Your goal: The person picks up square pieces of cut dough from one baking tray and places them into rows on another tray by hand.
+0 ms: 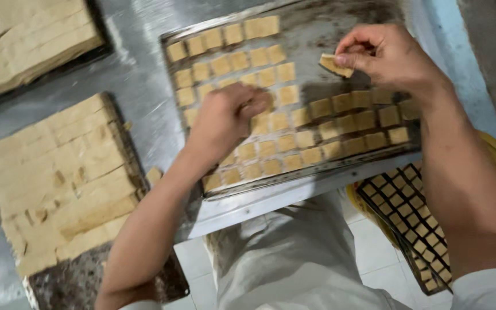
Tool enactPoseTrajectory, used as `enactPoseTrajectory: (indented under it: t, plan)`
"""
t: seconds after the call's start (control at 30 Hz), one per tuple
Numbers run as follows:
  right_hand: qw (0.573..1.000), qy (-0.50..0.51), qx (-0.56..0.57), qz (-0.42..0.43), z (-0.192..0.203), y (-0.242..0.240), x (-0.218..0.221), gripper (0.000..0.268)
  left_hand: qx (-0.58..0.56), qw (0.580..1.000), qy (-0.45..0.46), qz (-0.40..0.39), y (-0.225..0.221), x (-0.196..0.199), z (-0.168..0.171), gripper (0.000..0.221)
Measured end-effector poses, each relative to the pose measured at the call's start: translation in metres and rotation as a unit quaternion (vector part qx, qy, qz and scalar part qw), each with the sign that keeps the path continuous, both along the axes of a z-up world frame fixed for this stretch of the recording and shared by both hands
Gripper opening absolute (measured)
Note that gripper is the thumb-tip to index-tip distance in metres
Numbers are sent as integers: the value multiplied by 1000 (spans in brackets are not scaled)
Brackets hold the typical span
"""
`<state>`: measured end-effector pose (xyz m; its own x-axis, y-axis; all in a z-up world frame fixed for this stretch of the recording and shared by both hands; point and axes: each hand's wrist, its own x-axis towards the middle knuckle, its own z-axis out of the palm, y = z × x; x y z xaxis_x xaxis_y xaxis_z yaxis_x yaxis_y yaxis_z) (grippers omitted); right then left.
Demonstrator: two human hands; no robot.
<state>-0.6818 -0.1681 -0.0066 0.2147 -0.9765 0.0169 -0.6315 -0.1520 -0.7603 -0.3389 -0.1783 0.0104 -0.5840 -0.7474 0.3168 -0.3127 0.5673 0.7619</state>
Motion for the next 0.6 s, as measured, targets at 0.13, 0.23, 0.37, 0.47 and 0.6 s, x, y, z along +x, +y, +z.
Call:
enactPoseTrajectory:
  t: [0.13,0.23,0.37,0.47,0.6]
  plan:
    - [995,64,48,58,1,-3,-27,25,55,998,-8,-38,-26,-92,-21,12]
    - [991,104,51,62,-8,-7,-32,28,103,991,-73,-33,-33,-130,-34,13]
    - [996,92,10,16,-25,-5,-39,32,20,995,-90,-36,-38,-141,-41,13]
    - [990,135,-32,19,-30,0,-44,32,-9,993,-109,-35,-36,-139,-40,19]
    - [982,174,-73,18,-30,2,-45,32,-4,983,-185,-11,-32,-136,-33,23]
